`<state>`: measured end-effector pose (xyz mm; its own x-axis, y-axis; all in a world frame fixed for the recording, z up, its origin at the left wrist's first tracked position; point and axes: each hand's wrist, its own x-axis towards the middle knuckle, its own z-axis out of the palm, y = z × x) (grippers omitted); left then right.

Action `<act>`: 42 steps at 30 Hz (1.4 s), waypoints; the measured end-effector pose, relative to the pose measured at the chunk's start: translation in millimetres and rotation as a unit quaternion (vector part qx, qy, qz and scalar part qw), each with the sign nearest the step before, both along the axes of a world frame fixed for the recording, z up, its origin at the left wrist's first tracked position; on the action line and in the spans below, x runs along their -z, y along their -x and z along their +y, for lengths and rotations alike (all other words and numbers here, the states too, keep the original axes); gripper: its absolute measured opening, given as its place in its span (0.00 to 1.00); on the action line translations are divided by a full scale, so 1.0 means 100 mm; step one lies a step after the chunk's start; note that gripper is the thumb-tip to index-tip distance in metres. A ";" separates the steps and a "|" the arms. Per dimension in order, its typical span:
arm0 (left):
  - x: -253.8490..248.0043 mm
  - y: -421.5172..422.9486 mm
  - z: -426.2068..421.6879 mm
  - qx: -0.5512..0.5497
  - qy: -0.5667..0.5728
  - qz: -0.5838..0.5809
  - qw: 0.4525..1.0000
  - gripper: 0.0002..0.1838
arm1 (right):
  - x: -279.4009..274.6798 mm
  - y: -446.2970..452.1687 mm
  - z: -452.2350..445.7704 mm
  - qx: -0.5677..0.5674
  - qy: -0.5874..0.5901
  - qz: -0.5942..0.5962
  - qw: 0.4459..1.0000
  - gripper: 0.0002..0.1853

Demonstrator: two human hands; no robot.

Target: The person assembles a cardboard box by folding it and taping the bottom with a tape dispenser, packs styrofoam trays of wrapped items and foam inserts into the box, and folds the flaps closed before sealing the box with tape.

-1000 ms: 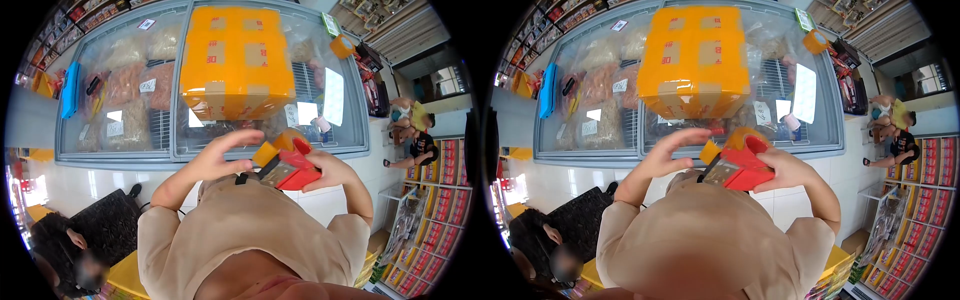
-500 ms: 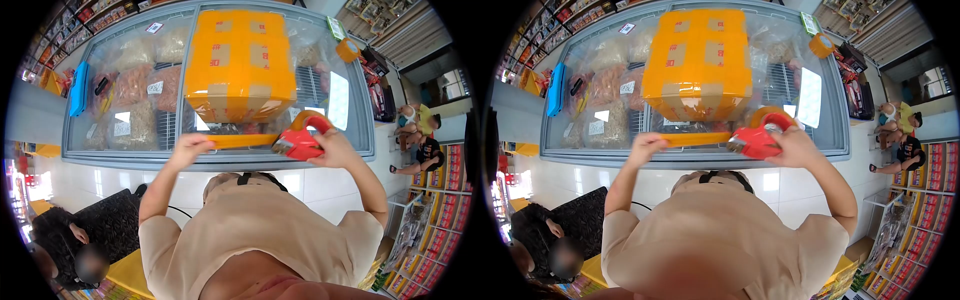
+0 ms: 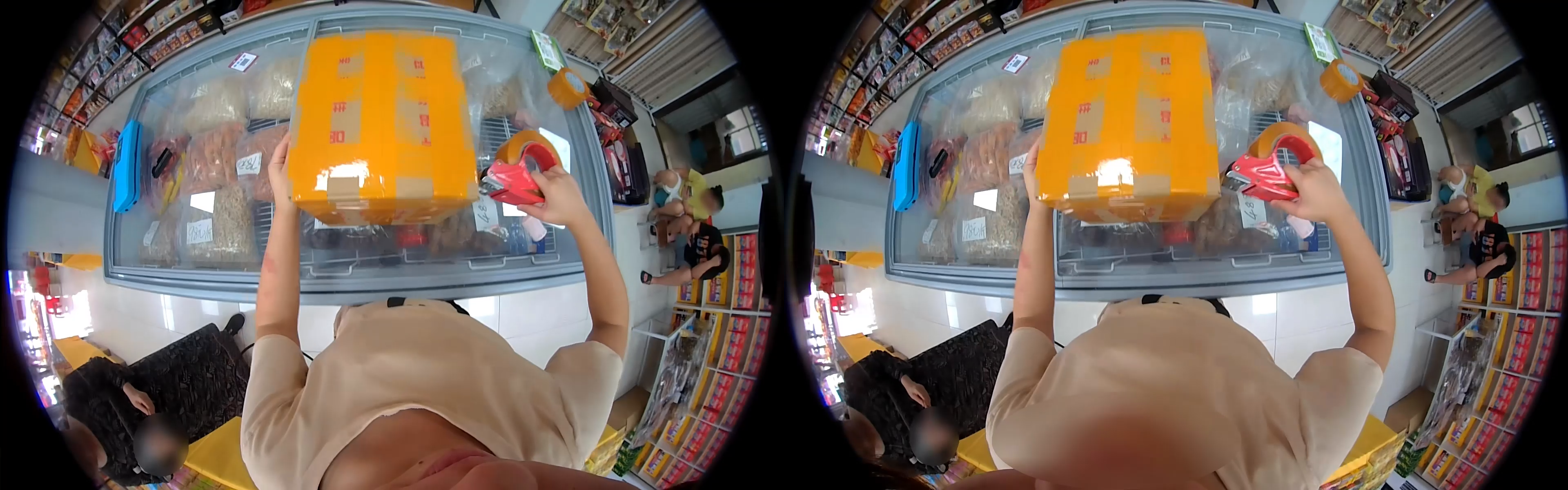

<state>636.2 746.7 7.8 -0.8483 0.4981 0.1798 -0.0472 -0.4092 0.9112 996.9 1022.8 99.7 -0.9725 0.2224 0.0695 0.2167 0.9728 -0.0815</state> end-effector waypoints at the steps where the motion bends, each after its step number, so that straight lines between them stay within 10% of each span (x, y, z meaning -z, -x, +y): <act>1: 0.03 0.08 0.04 -0.001 -0.003 0.002 1.000 0.15 | -0.01 0.08 0.01 -0.009 0.005 -0.003 1.000 0.25; 4: 0.38 0.40 0.06 0.173 -0.050 -0.093 0.979 0.26 | 0.05 0.26 0.23 -0.065 0.029 -0.010 0.997 0.25; 7: 0.48 0.81 0.26 0.181 0.109 0.179 0.961 0.33 | 0.05 0.44 0.36 -0.109 0.034 0.007 0.993 0.25; 13: 0.79 1.85 0.87 0.242 0.154 0.012 0.958 0.37 | 0.16 0.55 0.22 -0.126 0.033 0.053 0.990 0.26; 14: 0.43 1.75 0.92 0.088 0.435 0.231 0.866 0.39 | 0.15 0.59 0.10 -0.123 0.032 0.057 0.990 0.26; 15: -0.01 1.69 0.95 -0.084 0.643 0.416 0.637 0.42 | 0.13 0.66 -0.05 -0.117 0.038 0.055 0.991 0.27; 17: -0.91 1.67 1.02 0.009 0.744 0.599 0.296 0.44 | 0.16 0.79 -0.33 -0.115 0.046 0.049 0.991 0.29; 19: -1.52 1.84 1.49 0.004 0.719 0.491 0.492 0.40 | 0.18 0.94 -0.59 -0.113 0.058 0.038 0.991 0.31; 22: -1.89 0.95 1.94 0.146 0.584 0.597 0.531 0.26 | 0.18 1.15 -0.98 -0.103 0.056 0.105 0.987 0.29; 23: -1.61 0.78 2.11 0.202 0.488 0.583 0.618 0.24 | 0.16 1.18 -1.04 -0.102 0.057 0.104 0.988 0.29; 30: -0.96 -0.35 2.59 0.139 0.355 0.633 0.674 0.18 | 0.09 0.84 -0.96 -0.063 0.009 0.051 0.997 0.27; 42: -0.99 -1.64 2.35 0.366 0.194 0.641 0.646 0.10 | 0.04 -0.83 0.34 0.133 -0.093 0.039 0.986 0.24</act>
<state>799.7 981.6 106.9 0.3622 0.9002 0.2418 0.7969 -0.4336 0.4206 1080.1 1056.8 95.3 -0.8710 0.4457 0.2068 0.4670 0.8817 0.0669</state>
